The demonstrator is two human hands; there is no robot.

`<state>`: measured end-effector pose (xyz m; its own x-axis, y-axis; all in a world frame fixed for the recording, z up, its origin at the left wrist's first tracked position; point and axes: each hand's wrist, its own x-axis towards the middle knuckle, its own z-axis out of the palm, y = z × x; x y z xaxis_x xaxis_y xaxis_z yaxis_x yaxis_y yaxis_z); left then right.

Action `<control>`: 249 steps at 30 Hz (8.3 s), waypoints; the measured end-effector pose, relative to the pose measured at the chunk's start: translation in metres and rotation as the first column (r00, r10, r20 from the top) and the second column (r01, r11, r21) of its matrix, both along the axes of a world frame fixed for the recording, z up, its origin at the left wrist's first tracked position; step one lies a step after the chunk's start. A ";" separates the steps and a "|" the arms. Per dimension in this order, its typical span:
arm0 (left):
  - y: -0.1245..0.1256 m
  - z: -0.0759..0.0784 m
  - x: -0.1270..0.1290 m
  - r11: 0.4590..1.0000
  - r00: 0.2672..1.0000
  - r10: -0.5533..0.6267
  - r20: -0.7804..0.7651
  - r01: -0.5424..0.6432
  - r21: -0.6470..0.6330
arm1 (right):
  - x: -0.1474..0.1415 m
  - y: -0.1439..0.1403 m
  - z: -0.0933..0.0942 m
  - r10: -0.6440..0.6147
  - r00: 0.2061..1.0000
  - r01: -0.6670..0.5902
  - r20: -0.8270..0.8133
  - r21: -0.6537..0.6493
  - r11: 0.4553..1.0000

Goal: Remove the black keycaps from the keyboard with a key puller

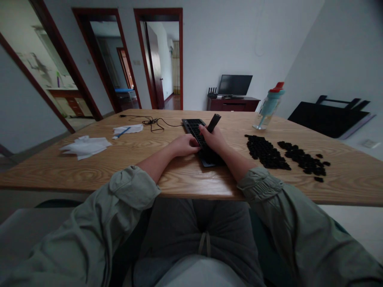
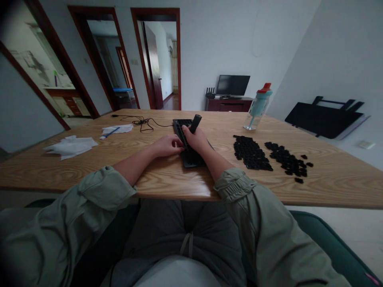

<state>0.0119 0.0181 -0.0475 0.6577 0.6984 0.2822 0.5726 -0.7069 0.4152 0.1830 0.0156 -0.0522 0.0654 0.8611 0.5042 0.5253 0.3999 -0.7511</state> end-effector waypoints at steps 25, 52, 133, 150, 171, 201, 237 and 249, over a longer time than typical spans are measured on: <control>0.005 0.000 0.010 0.999 0.999 -0.031 -0.008 0.030 -0.028 | 0.009 -0.010 0.010 0.094 0.995 -0.093 -0.021 0.038 0.995; -0.003 0.008 0.000 0.997 0.997 -0.072 0.001 0.072 -0.010 | 0.021 -0.057 0.008 0.112 0.933 -0.136 0.342 0.047 0.990; -0.010 0.009 -0.003 0.994 0.997 -0.077 0.008 0.076 0.079 | 0.028 -0.051 -0.014 0.188 0.931 -0.186 0.314 -0.037 0.982; -0.011 0.018 -0.004 0.969 0.970 -0.141 -0.196 0.176 0.173 | 0.044 -0.082 -0.001 0.255 0.917 -0.256 0.306 -0.036 0.966; -0.007 0.011 -0.004 0.990 0.994 0.019 -0.108 -0.004 0.140 | 0.060 -0.072 -0.004 0.266 0.930 -0.252 0.252 -0.086 0.964; 0.007 0.008 -0.009 0.990 0.999 -0.046 -0.007 0.044 -0.133 | 0.029 -0.080 0.001 0.230 0.735 -0.314 0.638 0.019 0.949; 0.017 -0.002 -0.011 0.991 0.997 0.056 0.057 -0.048 -0.127 | 0.025 -0.010 0.028 0.255 0.857 -0.169 0.447 -0.222 0.960; 0.017 0.001 -0.009 0.999 0.998 0.010 0.066 -0.007 -0.049 | 0.030 0.004 0.020 0.326 0.890 -0.236 0.318 -0.289 0.928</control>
